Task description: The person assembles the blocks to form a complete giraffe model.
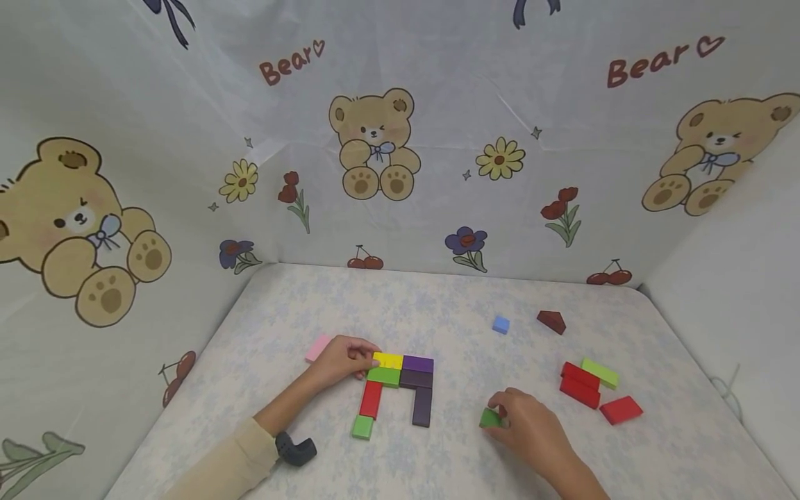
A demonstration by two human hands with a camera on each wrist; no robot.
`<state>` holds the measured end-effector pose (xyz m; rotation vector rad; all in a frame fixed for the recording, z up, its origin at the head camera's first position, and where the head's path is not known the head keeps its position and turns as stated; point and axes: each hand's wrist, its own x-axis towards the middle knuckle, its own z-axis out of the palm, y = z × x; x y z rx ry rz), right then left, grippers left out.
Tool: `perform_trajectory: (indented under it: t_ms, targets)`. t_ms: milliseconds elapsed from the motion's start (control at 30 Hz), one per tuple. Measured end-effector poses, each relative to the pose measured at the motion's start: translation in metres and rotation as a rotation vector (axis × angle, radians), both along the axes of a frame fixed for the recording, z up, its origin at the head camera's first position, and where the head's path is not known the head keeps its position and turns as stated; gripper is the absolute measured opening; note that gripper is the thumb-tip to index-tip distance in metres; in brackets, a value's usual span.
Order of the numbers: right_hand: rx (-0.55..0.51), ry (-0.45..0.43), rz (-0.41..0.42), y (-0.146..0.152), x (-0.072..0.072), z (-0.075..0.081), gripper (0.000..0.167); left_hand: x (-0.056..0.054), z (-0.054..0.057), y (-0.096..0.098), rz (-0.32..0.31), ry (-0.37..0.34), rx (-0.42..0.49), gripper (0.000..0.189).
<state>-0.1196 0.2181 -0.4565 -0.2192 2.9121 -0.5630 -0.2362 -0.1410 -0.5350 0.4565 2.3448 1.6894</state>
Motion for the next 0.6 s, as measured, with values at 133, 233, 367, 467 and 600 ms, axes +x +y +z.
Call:
perform_trajectory:
  t_ms: [133, 233, 367, 467, 600]
  targets:
    - [0.027, -0.037, -0.013, 0.001, -0.002, 0.001, 0.032, 0.0, 0.0, 0.0, -0.004, -0.003, 0.009, 0.023]
    - [0.037, -0.074, -0.015, 0.001, -0.003, 0.0, 0.032, 0.0, 0.001, 0.001, -0.007, -0.004, 0.01, 0.023]
    - [0.03, -0.088, -0.01, 0.0, -0.004, -0.001, 0.031, 0.0, 0.002, 0.001, -0.004, 0.0, 0.009, 0.023]
    - [0.009, -0.089, -0.006, -0.004, -0.003, -0.001, 0.03, 0.0, 0.002, 0.001, -0.003, 0.005, 0.01, 0.023]
    - [-0.013, -0.115, 0.005, -0.013, 0.001, 0.001, 0.03, -0.001, 0.002, 0.0, -0.002, 0.006, 0.006, 0.023]
